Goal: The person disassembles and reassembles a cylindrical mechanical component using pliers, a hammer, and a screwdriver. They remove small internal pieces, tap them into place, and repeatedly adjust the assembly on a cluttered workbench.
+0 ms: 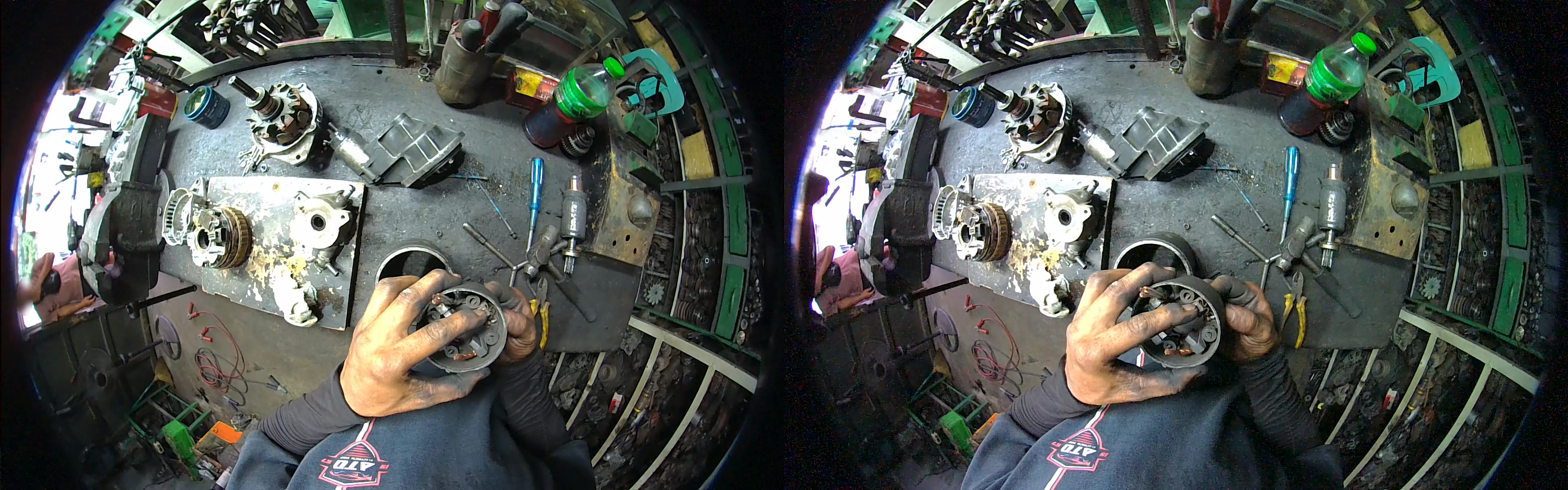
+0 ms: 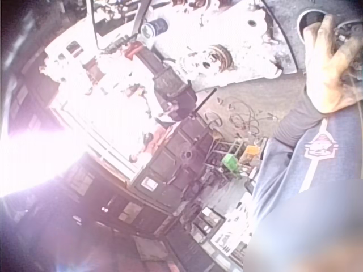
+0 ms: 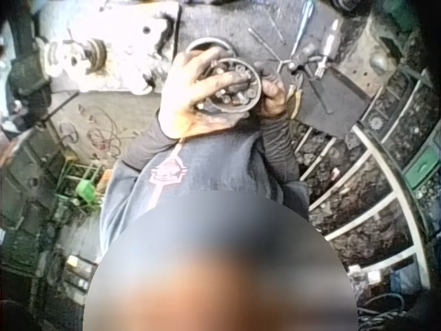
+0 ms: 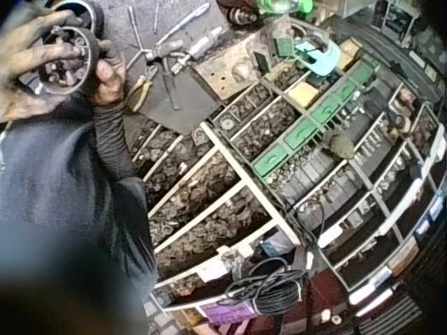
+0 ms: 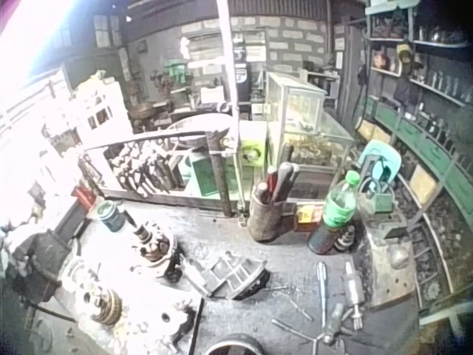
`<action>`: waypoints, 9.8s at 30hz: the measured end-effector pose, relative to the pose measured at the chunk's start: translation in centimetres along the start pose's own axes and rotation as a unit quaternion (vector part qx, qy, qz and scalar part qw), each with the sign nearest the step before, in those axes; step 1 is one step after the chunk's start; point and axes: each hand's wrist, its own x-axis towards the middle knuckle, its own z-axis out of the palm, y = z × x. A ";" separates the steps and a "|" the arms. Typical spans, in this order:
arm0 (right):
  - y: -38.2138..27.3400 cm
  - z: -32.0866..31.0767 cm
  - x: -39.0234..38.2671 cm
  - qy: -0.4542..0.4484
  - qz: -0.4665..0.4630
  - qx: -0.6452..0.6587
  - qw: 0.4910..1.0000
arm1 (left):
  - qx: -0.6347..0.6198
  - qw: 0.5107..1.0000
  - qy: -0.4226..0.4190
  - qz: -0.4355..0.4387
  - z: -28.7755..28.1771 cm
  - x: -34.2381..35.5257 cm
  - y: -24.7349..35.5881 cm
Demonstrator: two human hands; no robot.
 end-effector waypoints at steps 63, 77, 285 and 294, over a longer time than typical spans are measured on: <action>-2.2 1.9 -0.5 0.002 -0.060 -0.103 0.993 | -0.070 0.996 0.056 -0.027 -0.2 0.2 0.8; -1.4 2.2 -0.2 0.041 -0.212 -0.237 0.947 | -0.114 0.989 0.065 -0.069 0.0 0.2 0.8; -15.9 22.8 1.2 -0.085 -0.403 -0.716 0.563 | -0.008 0.977 0.168 -0.127 3.3 -6.7 -5.7; -14.9 22.4 0.6 -0.096 -0.265 -0.813 0.509 | -0.022 0.979 0.182 -0.093 3.6 -6.6 -4.8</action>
